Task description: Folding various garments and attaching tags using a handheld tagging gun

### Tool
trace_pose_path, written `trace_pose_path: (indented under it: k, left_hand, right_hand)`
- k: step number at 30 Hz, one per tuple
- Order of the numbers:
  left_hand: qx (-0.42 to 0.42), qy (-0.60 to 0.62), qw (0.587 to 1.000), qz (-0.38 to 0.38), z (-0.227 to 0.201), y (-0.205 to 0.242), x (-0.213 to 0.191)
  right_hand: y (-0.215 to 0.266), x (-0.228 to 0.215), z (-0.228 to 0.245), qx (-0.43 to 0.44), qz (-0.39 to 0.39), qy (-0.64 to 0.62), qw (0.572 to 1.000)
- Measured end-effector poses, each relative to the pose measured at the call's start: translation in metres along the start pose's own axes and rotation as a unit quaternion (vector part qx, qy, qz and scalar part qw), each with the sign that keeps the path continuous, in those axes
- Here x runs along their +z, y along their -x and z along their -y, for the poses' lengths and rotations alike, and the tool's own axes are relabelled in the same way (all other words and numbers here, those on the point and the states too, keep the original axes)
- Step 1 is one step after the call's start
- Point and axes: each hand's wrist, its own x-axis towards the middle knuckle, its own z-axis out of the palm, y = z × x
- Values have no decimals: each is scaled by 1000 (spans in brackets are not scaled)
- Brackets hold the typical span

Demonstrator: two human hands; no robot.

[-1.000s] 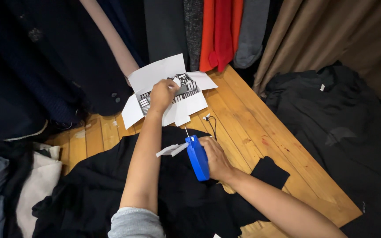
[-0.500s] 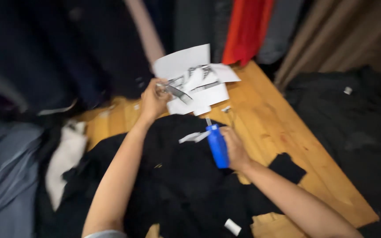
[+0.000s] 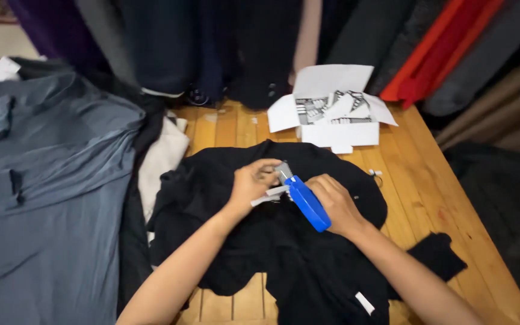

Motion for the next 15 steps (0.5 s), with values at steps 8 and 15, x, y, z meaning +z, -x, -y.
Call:
trace_pose_path:
  k: [8, 15]
  left_hand:
    - [-2, 76, 997, 8, -11, 6, 9]
    - [7, 65, 998, 21, -18, 15, 11]
  right_hand:
    - [1, 13, 0, 27, -8, 34, 999]
    - [3, 13, 2, 63, -18, 38, 997]
